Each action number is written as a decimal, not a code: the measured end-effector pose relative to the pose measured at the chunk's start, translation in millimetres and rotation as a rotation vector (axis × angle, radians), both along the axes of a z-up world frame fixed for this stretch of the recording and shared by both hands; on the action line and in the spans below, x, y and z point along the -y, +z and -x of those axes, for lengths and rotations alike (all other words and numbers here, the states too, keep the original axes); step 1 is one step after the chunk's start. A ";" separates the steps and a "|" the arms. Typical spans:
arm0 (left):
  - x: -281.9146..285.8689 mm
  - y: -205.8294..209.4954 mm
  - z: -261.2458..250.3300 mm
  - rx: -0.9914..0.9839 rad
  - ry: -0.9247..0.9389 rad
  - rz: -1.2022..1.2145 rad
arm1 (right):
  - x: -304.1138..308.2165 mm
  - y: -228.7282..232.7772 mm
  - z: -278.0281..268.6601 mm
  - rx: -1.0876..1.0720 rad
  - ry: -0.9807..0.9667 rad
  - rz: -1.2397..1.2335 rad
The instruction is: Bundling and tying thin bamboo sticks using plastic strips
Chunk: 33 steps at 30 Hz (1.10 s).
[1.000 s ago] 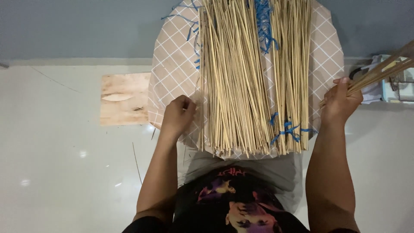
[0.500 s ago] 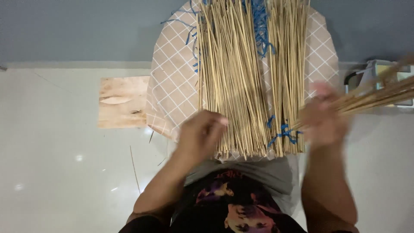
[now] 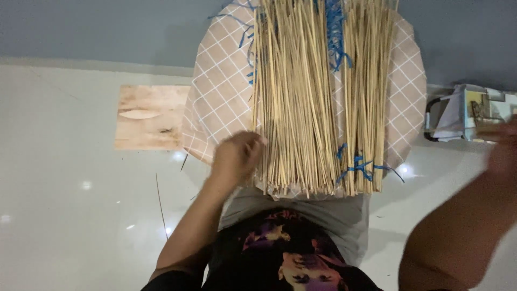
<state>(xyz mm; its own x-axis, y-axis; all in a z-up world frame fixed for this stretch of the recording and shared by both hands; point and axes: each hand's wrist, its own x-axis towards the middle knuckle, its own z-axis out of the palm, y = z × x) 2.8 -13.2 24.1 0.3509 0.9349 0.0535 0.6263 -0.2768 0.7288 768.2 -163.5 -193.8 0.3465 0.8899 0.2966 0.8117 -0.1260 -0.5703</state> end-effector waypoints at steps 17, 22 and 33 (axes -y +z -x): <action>-26.1 -46.2 3.0 -0.361 0.152 0.145 | -96.5 135.3 361.8 -0.752 -0.348 -0.246; -24.8 -50.7 11.9 -0.491 0.197 0.073 | -98.5 130.7 354.7 -0.826 -0.349 -0.292; -11.9 -87.4 29.7 -0.673 0.334 -0.328 | -95.1 132.1 358.7 -0.907 -0.369 -0.328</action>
